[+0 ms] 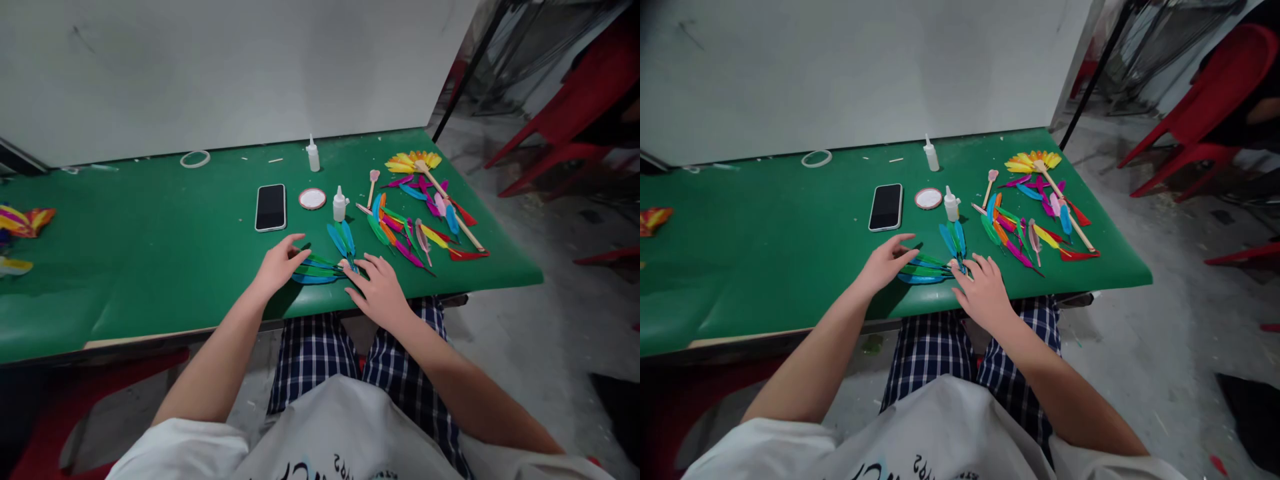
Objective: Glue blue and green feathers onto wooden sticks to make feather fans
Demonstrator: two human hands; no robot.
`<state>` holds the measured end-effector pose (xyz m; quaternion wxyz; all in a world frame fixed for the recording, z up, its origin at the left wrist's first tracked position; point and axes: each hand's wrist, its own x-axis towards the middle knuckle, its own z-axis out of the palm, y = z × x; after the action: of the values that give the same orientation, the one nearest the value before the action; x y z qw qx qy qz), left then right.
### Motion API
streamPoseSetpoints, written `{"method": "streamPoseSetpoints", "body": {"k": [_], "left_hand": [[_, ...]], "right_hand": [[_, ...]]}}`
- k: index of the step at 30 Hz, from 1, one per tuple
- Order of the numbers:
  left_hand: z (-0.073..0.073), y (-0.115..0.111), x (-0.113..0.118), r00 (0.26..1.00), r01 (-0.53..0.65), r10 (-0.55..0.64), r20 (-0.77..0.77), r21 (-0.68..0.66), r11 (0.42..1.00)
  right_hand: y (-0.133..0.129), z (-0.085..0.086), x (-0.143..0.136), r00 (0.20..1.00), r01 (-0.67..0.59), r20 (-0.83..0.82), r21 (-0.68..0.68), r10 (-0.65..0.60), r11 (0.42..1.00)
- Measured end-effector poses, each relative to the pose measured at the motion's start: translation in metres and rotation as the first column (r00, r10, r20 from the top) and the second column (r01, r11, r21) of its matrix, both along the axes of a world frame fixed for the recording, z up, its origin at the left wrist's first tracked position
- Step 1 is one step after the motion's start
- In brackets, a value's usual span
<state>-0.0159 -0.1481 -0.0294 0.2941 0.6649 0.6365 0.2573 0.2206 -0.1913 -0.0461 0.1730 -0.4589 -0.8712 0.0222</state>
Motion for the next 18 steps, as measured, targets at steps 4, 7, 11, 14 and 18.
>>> {"method": "streamPoseSetpoints", "body": {"k": [4, 7, 11, 14, 18], "left_hand": [[-0.003, 0.007, 0.002, 0.997, 0.034, -0.032, 0.071, -0.029, 0.999], [-0.004, 0.013, 0.003, 0.992, 0.065, -0.060, 0.108, -0.047, 0.997], [-0.006, 0.019, 0.005, 0.982, 0.121, -0.108, 0.157, -0.075, 0.990], [-0.007, 0.021, 0.006, 0.976, 0.126, -0.109, 0.189, -0.083, 0.989], [-0.009, 0.022, 0.007, 0.969, 0.116, -0.091, 0.228, -0.098, 0.988]], "right_hand": [[0.001, -0.001, -0.001, 1.000, -0.004, -0.011, 0.015, 0.004, 1.000], [0.001, -0.001, -0.001, 1.000, -0.010, -0.018, 0.024, 0.010, 1.000], [0.002, -0.001, 0.000, 1.000, -0.010, -0.014, 0.021, 0.011, 1.000], [0.003, 0.000, 0.000, 1.000, -0.018, -0.013, 0.020, 0.018, 1.000], [0.006, 0.001, 0.000, 1.000, -0.023, -0.017, 0.016, 0.023, 1.000]]}}
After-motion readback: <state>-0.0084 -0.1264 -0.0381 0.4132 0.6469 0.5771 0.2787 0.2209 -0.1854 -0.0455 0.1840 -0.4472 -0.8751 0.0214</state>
